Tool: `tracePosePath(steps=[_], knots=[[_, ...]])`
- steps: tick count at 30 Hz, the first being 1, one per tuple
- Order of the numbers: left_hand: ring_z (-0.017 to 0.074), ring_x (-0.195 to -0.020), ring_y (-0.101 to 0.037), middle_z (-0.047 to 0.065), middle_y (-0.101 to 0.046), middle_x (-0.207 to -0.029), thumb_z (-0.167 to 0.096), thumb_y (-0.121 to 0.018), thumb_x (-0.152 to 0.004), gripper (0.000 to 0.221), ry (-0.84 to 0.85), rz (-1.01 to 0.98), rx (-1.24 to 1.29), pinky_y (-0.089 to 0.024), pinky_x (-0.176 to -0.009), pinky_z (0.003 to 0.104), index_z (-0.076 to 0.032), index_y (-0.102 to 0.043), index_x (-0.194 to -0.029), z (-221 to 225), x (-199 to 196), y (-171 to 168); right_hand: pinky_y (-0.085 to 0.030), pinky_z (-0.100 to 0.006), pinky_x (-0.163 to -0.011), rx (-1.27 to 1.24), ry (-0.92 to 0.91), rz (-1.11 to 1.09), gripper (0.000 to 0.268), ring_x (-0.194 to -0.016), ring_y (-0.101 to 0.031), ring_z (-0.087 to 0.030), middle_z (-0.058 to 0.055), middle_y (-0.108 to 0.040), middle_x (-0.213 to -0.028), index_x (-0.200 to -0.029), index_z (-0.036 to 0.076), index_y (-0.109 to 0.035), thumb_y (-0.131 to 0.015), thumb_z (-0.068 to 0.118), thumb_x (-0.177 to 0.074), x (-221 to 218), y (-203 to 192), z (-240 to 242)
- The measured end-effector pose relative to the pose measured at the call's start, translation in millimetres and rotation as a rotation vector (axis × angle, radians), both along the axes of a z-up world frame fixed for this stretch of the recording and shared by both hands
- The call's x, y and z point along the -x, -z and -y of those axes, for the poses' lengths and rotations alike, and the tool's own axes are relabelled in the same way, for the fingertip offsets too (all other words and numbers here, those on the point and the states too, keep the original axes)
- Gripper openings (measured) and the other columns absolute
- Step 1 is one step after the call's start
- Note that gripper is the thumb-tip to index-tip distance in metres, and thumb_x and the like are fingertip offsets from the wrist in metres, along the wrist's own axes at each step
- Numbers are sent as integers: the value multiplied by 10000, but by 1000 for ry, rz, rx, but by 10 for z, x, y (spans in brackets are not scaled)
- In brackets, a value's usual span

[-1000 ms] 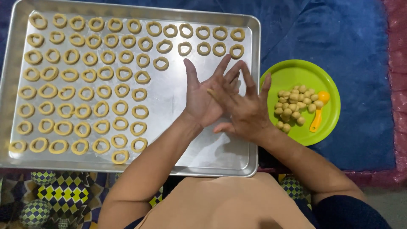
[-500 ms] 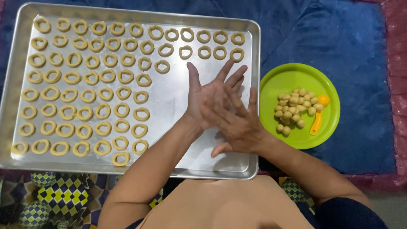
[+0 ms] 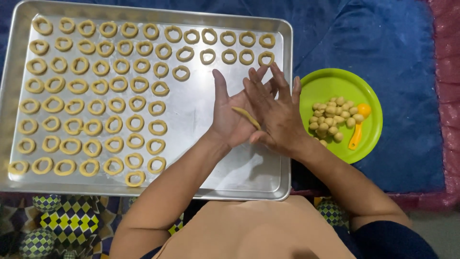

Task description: Rolling small dough balls into thin cylinders and joining the ends to form rings on a baking tray.

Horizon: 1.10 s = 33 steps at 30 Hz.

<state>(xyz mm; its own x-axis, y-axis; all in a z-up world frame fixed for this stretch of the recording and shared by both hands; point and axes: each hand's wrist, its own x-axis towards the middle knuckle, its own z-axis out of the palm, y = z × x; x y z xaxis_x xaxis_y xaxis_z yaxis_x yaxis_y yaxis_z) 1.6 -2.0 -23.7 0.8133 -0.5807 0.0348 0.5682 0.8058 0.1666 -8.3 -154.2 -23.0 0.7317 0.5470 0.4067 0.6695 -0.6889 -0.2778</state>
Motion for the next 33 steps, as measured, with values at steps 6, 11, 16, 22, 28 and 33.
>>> tracePosePath(steps=[6,11,16,22,28,33], knots=[[169,-1420,-441,23,-414,-1592,-1023,-278,-740,1106,-24,24,-53,-419,-1131,351,-300,-371,-1572,-66,-168,380,95,-746,-1160,156,-135,249,1216,-1545,-135,-467,-25,-434,-1632,-1585,236,-450,-182,1010,-687,356,234,-115],[225,-1393,-487,89,-431,-1596,-999,-291,-781,1074,-41,-42,-5,-433,-1148,398,-247,-434,-1534,-48,-31,79,161,-695,-1166,204,-9,276,1210,-1553,-66,-465,-108,-382,-1666,-1609,206,-416,-83,981,-742,167,215,-61],[245,-1487,-379,97,-347,-1647,-997,-279,-764,1097,-58,-36,-45,-386,-1172,404,-265,-376,-1574,-63,-46,136,138,-721,-1176,213,-54,244,1250,-1557,-106,-459,-11,-387,-1663,-1607,269,-404,-130,1032,-656,239,253,-90],[272,-1494,-374,104,-365,-1639,-999,-270,-771,1092,-53,-46,-25,-348,-1211,474,-252,-406,-1556,-63,-43,29,157,-697,-1170,155,-70,217,1163,-1562,-32,-438,-107,-325,-1685,-1627,209,-351,-140,970,-775,186,232,-74],[243,-1488,-397,81,-422,-1602,-979,-261,-838,1009,-57,83,9,-316,-1254,488,-253,-500,-1496,-16,-57,135,14,-724,-1146,119,14,146,1143,-1535,-125,-448,-129,-402,-1634,-1591,210,-449,-60,950,-812,-46,38,-13],[355,-1447,-445,168,-484,-1522,-926,-209,-865,1038,-164,-16,-233,-337,-1232,516,-175,-391,-1557,-12,19,-169,-318,-495,-1152,-411,-63,64,350,-1395,-469,-284,-24,-611,-1470,-1174,198,-780,-749,449,-933,-38,-224,-207]])
